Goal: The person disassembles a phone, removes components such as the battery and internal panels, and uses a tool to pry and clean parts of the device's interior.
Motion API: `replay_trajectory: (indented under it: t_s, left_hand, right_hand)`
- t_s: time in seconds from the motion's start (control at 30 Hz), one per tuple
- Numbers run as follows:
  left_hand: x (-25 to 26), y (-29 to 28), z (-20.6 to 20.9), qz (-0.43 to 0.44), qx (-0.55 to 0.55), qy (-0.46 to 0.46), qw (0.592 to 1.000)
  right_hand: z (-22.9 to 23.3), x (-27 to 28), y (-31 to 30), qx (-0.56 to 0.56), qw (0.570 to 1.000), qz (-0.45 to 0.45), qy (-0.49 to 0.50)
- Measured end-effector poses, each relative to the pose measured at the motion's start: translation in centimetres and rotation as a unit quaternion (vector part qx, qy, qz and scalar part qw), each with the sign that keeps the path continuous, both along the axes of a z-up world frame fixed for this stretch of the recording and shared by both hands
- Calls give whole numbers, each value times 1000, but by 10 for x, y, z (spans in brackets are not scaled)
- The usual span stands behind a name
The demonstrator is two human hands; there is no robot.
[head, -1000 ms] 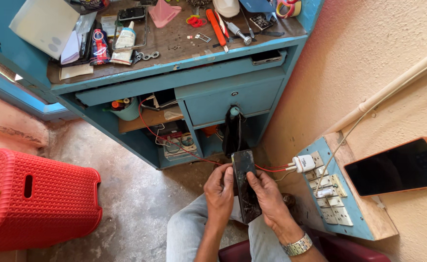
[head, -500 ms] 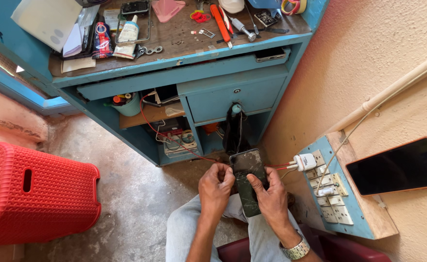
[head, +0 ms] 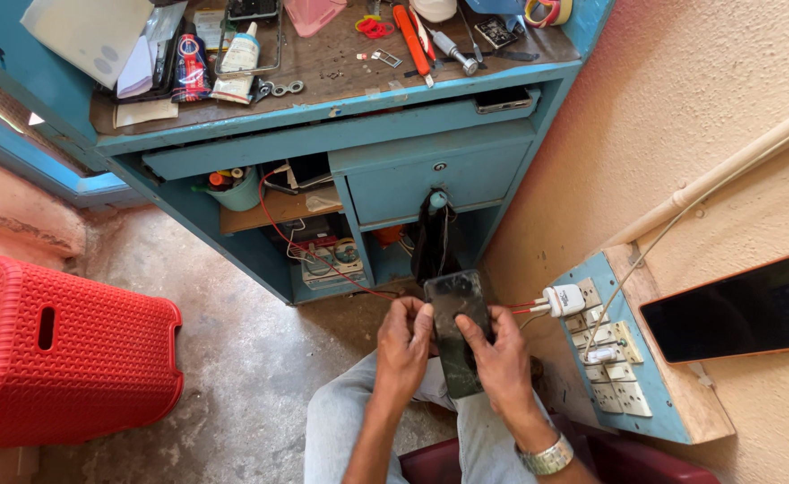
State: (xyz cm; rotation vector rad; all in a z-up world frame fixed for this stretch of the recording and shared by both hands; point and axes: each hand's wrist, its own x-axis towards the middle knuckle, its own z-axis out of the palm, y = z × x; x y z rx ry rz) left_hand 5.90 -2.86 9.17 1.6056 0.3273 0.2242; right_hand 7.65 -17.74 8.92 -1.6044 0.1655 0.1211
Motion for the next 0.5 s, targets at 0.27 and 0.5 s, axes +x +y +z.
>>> replay_trajectory:
  t_s: [0.27,0.5]
  left_hand:
    - [91,80,82,-67,-123,-22,990]
    - [201,136,150,6,-80,-14,997]
  right_hand:
    - [99,99,46,17,992,127,-19]
    - [170,189,110,143,970,180,-76]
